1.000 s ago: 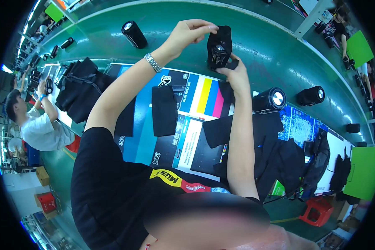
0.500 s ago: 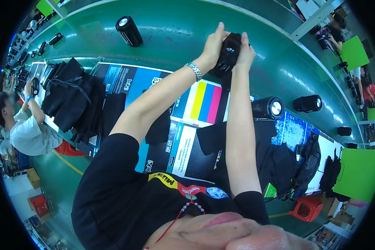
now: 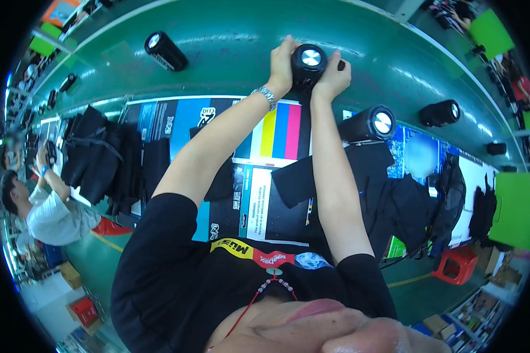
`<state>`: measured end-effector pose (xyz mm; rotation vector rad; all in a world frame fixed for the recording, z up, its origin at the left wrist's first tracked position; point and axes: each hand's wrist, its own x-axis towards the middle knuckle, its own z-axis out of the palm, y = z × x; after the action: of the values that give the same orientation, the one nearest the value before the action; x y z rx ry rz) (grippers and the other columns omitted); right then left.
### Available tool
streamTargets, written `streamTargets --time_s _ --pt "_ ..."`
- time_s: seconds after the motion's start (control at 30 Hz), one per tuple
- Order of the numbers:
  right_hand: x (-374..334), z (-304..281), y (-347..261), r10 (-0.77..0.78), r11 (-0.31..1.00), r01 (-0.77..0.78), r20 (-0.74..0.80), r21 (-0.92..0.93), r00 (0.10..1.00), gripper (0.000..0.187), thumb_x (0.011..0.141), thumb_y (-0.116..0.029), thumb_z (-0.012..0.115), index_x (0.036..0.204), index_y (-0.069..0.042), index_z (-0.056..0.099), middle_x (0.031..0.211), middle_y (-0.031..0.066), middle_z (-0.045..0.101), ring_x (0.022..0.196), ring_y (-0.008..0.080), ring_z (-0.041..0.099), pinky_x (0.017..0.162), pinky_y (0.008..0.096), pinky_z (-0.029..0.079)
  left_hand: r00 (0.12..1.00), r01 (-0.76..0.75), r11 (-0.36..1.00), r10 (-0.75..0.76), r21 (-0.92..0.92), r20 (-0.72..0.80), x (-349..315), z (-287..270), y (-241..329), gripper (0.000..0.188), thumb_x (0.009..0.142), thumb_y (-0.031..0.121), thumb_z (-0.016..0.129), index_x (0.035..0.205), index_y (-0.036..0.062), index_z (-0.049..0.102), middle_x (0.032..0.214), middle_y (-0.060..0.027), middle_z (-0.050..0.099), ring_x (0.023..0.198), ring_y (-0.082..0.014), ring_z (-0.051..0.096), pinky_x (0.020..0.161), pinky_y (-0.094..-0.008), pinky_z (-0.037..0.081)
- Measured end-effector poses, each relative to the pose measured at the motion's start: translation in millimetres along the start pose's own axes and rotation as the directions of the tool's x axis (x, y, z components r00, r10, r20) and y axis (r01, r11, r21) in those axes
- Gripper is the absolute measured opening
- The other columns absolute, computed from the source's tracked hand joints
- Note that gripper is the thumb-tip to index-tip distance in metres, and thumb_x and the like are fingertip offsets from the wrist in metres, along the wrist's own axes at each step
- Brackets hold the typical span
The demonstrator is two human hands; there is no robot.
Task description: The person picks up pieces of black fabric and wraps them around cylindrical objects by hand on a long work table.
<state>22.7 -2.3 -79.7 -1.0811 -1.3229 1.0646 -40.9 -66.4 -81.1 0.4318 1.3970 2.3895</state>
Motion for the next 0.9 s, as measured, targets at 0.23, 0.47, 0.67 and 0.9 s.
streamTargets --time_s 0.23,0.47,0.67,0.9 --pt "-43 -30 -111 -0.360 0.888 0.376 -0.107 0.265 0.927 0.030 0.087 -0.027 0.067 0.088 0.001 0.057 0.081 0.0088 0.059 0.075 0.0198 0.058 0.071 0.0323 0.046 0.998 0.049 0.991 -0.052 0.124 0.021 6 -19 9 0.048 0.099 0.040 0.044 0.099 -0.0055 0.061 0.083 -0.0085 0.067 0.070 -0.0127 0.061 0.065 -0.0251 0.048" --pt "-56 -83 -120 0.132 0.574 -0.501 0.531 0.648 0.837 0.020 0.079 -0.010 0.074 0.088 -0.006 0.057 0.081 0.0006 0.057 0.071 0.0097 0.055 0.065 0.0235 0.045 0.988 0.026 0.994 -0.042 0.108 0.147 -78 -33 98 0.059 0.099 0.050 0.038 0.114 -0.0056 0.052 0.102 -0.0130 0.066 0.096 -0.0156 0.062 0.085 -0.0270 0.046" --pt "-103 -74 -58 0.227 0.277 -0.892 0.877 0.359 0.423 0.039 0.101 -0.031 0.038 0.099 0.004 0.055 0.102 0.0178 0.063 0.094 0.0273 0.061 0.087 0.0375 0.050 0.884 0.291 0.894 -0.388 0.340 0.263 -157 -91 105 0.020 0.091 0.019 0.063 0.101 0.0016 0.061 0.086 0.0001 0.063 0.078 -0.0043 0.060 0.068 -0.0178 0.047" --pt "-126 -74 -42 0.304 0.440 -0.881 0.895 0.173 0.327 0.049 0.103 -0.033 0.027 0.110 0.009 0.051 0.112 0.0229 0.060 0.101 0.0308 0.061 0.091 0.0430 0.049 0.970 0.239 0.958 -0.243 -0.161 -0.006 -163 -131 107 0.020 0.095 0.024 0.057 0.099 0.0043 0.061 0.088 -0.0031 0.064 0.077 -0.0081 0.062 0.069 -0.0202 0.050"
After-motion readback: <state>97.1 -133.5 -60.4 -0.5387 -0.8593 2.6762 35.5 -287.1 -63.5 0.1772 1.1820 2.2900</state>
